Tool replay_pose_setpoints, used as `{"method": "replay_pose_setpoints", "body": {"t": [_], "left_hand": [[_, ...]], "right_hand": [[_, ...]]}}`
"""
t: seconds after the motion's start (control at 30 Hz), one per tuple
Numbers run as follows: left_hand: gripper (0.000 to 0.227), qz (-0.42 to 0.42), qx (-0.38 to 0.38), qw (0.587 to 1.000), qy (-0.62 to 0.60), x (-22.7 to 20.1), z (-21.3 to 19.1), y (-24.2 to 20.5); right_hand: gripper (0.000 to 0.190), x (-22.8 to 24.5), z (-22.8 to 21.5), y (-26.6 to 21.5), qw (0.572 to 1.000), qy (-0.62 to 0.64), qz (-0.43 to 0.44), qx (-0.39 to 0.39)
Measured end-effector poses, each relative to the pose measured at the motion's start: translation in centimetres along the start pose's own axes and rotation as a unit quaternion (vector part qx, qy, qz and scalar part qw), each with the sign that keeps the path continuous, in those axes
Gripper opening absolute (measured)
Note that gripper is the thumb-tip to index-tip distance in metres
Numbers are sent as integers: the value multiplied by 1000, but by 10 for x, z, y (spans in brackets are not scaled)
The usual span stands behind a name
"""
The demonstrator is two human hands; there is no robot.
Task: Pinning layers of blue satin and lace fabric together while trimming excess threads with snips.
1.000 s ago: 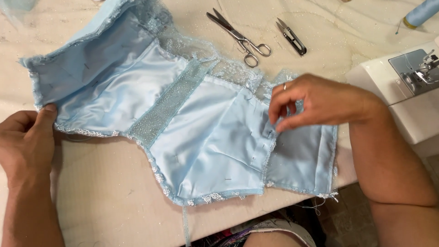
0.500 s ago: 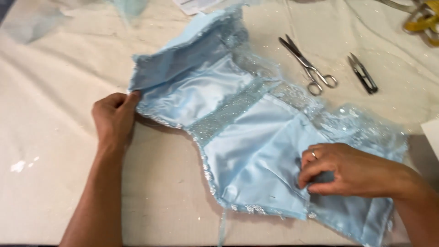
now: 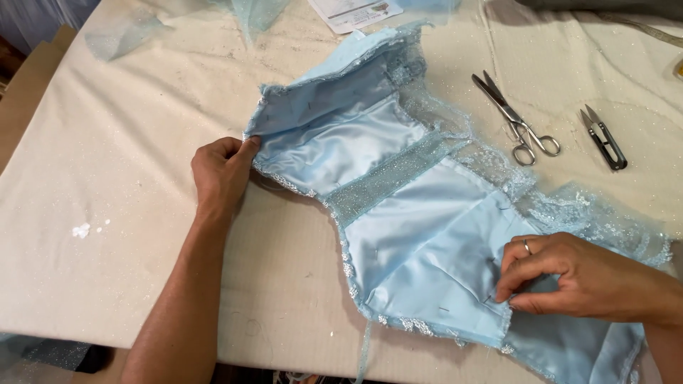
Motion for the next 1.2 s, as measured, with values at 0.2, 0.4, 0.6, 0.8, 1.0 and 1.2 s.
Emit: {"method": "replay_pose_setpoints", "body": {"t": [0.2, 0.4, 0.6, 0.8, 1.0, 1.2], "left_hand": [[47, -9, 2, 1000, 0, 5, 2, 4], [48, 71, 15, 997, 25, 21, 10, 9], [37, 48, 3, 999, 11, 29, 11, 11], [46, 15, -14, 998, 51, 29, 5, 7], [45, 21, -15, 999, 40, 32, 6, 9], [53, 49, -16, 998, 34, 29, 8, 8]], "right_hand": [[19, 10, -16, 3, 979, 91, -53, -174], [15, -13, -15, 4, 947, 84, 89, -298], [21, -26, -11, 14, 891, 292, 133, -320], [20, -26, -9, 20, 889, 311, 135, -309], [20, -24, -10, 18, 892, 313, 113, -306], [34, -26, -27, 3, 929, 304, -20, -209]]}}
Point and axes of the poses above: each hand's wrist, its own y-axis towards the middle knuckle, its own z-axis out of the palm, x = y × z, the point moved 4 cm from there along y, towards the middle knuckle, and after that the axes turned 14 degrees about -x, right-handed, at the moved point
